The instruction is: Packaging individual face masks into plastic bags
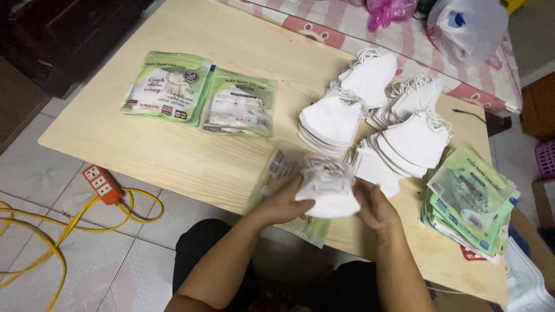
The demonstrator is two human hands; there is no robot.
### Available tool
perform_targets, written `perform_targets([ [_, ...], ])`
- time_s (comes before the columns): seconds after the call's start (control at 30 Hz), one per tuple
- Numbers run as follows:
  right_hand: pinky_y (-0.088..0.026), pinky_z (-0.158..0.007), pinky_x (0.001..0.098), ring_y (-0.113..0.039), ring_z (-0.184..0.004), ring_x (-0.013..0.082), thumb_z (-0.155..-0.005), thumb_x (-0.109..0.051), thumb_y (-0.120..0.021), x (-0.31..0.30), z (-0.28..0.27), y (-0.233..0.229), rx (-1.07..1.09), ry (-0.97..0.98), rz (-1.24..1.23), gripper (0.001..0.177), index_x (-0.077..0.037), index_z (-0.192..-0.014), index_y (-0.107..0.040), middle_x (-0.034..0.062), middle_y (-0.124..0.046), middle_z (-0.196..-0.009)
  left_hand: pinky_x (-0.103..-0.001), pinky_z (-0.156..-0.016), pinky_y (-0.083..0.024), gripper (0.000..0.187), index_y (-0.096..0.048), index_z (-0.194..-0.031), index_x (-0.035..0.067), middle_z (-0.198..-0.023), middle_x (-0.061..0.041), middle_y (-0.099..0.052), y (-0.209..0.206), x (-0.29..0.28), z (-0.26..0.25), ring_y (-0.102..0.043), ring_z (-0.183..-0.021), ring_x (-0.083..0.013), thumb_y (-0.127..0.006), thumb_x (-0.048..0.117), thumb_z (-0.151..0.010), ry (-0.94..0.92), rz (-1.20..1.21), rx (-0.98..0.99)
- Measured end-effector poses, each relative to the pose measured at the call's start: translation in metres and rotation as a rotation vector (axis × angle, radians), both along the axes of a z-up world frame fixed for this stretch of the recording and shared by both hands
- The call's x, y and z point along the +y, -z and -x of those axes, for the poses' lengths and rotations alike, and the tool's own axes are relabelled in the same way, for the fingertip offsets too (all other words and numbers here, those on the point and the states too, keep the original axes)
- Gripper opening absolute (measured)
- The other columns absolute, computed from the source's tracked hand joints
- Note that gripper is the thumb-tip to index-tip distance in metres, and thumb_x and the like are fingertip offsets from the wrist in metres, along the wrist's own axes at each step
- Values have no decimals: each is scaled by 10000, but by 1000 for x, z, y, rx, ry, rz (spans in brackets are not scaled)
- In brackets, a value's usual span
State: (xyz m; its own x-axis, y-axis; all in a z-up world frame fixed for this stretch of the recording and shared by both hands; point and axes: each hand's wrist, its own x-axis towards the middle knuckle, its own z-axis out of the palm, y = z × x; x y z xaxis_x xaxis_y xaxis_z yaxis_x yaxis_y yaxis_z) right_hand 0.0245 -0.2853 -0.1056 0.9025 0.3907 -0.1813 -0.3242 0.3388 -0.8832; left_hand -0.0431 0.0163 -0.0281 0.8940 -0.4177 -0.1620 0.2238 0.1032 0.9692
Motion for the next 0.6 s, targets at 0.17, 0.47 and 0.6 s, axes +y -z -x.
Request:
perform_targets([
  [0.17, -635, -744, 494, -766, -845, 346, -765, 37, -755, -7, 23, -9, -8, 87, 184, 518, 41, -1273, -653, 216, -769, -1025, -453, -867, -608, 1036, -28, -1591, -127, -1585, -462, -85, 31, -27, -15, -661, -1068, -421, -682, 363, -955, 223, -42, 24],
  [0.47, -645, -751, 470, -760, -882, 323, -869, 2, -728, -47, 28, -18, 45, 503, 115, 469, -29, -1316, -591, 174, -732, -1089, -496, -911, -554, 717, -587, -1284, -31, -1045, -221, -654, 42, -60, -13, -677, -1011, -412, -827, 437, -796, -125, -677, -565],
  [0.6, -650, -730, 477, -758, -880, 330, -863, 12, -720, -41, 32, -19, 57, 494, 88, 519, -33, -1356, -568, 185, -724, -1101, -510, -1072, -440, 708, -556, -1293, 26, -1094, -192, -624, 61, -80, -10, -618, -1085, -405, -814, 386, -741, -95, -997, -735],
])
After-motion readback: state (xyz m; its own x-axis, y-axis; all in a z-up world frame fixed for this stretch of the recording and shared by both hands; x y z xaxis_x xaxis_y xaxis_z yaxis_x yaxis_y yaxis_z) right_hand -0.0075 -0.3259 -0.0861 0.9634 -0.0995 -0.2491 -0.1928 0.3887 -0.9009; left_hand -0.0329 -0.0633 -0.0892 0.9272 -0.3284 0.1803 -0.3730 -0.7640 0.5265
